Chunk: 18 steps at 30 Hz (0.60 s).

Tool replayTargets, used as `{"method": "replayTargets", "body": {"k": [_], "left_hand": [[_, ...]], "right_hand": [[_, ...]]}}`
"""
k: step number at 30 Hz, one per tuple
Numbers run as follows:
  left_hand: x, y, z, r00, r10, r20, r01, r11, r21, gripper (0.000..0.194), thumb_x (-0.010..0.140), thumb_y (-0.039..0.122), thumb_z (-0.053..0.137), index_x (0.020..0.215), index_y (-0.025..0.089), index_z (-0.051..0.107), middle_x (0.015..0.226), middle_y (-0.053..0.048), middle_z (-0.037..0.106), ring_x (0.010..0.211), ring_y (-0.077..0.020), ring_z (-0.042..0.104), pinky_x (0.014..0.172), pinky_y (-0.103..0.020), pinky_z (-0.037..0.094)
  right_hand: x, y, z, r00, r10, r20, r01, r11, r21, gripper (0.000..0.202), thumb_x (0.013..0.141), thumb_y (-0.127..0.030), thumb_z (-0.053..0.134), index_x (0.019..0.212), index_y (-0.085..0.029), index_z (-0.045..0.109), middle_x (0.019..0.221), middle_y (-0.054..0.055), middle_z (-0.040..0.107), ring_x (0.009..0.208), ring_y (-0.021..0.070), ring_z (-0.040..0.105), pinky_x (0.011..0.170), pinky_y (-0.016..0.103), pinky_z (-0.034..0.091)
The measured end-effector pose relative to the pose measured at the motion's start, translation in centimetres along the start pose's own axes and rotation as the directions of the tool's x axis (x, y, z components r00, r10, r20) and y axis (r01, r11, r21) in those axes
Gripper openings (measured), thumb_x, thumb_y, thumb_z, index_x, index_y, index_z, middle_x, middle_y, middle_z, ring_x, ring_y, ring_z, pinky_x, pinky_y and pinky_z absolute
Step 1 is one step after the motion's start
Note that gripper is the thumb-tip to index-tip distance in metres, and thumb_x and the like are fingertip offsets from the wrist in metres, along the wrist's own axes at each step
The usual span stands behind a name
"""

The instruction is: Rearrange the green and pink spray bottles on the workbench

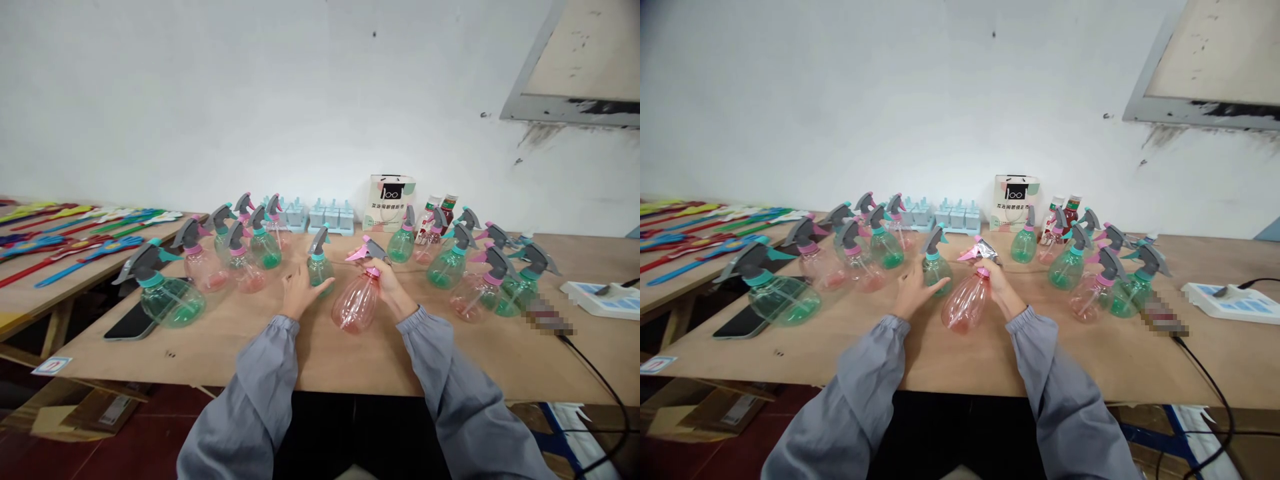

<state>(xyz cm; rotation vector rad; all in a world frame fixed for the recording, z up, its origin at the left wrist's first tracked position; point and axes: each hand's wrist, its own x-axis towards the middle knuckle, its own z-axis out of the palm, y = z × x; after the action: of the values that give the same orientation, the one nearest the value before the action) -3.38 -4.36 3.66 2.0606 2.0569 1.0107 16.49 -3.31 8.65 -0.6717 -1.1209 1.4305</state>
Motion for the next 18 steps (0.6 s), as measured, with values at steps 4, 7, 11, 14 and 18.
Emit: {"method": "replayTargets", "body": {"k": [4, 7, 11, 14, 18], "left_hand": [[0.0, -0.1, 0.1, 1.000, 0.000, 0.008, 0.000, 1.000, 0.014, 0.095, 0.083, 0.062, 0.067, 0.156, 0.016, 0.026, 0.129, -0.019, 0.067, 0.128, -0.0340, 0.060, 0.108, -0.046, 0.037], [0.0, -0.1, 0.1, 1.000, -0.009, 0.008, 0.009, 1.000, 0.013, 0.095, 0.083, 0.061, 0.067, 0.156, 0.016, 0.026, 0.130, -0.019, 0.067, 0.129, -0.0346, 0.059, 0.108, -0.046, 0.037], [0.0, 0.0, 0.0, 1.000, -0.010, 0.012, 0.010, 1.000, 0.007, 0.092, 0.084, 0.059, 0.067, 0.155, 0.017, 0.028, 0.130, -0.019, 0.067, 0.130, -0.0342, 0.058, 0.109, -0.047, 0.036], [0.0, 0.0, 0.0, 1.000, -0.010, 0.020, 0.010, 1.000, -0.003, 0.094, 0.083, 0.060, 0.067, 0.156, 0.017, 0.026, 0.131, -0.020, 0.066, 0.131, -0.0340, 0.058, 0.110, -0.047, 0.034], [0.0, -0.2, 0.1, 1.000, 0.007, 0.001, -0.007, 1.000, -0.015, 0.092, 0.083, 0.058, 0.068, 0.155, 0.018, 0.027, 0.140, -0.020, 0.061, 0.133, -0.0341, 0.056, 0.111, -0.048, 0.035]], "right_hand": [[-0.2, 0.2, -0.4, 0.989, -0.056, -0.138, 0.048, 0.997, -0.057, 0.017, 0.050, -0.032, 0.061, 0.064, -0.022, 0.061, 0.061, -0.002, 0.063, 0.054, 0.0133, 0.054, 0.052, 0.026, 0.045], [-0.6, -0.2, -1.3, 0.956, -0.136, -0.260, 0.091, 0.980, -0.180, 0.016, 0.055, -0.036, 0.061, 0.062, -0.022, 0.057, 0.055, -0.004, 0.052, 0.048, 0.0102, 0.043, 0.050, 0.026, 0.043], [-1.2, -1.6, -3.9, 0.912, -0.292, -0.289, 0.175, 0.913, -0.369, 0.018, 0.058, -0.030, 0.067, 0.074, -0.023, 0.064, 0.063, -0.006, 0.055, 0.058, 0.0109, 0.045, 0.061, 0.026, 0.046], [-1.4, -2.5, -6.5, 0.845, -0.492, -0.212, 0.263, 0.726, -0.635, 0.025, 0.065, -0.033, 0.067, 0.086, -0.022, 0.071, 0.070, -0.003, 0.059, 0.067, 0.0143, 0.050, 0.068, 0.029, 0.047], [-1.1, -2.9, -9.8, 0.761, -0.592, -0.266, 0.212, 0.615, -0.760, 0.029, 0.073, -0.044, 0.067, 0.085, -0.018, 0.073, 0.066, -0.002, 0.057, 0.068, 0.0160, 0.053, 0.068, 0.032, 0.048]]}}
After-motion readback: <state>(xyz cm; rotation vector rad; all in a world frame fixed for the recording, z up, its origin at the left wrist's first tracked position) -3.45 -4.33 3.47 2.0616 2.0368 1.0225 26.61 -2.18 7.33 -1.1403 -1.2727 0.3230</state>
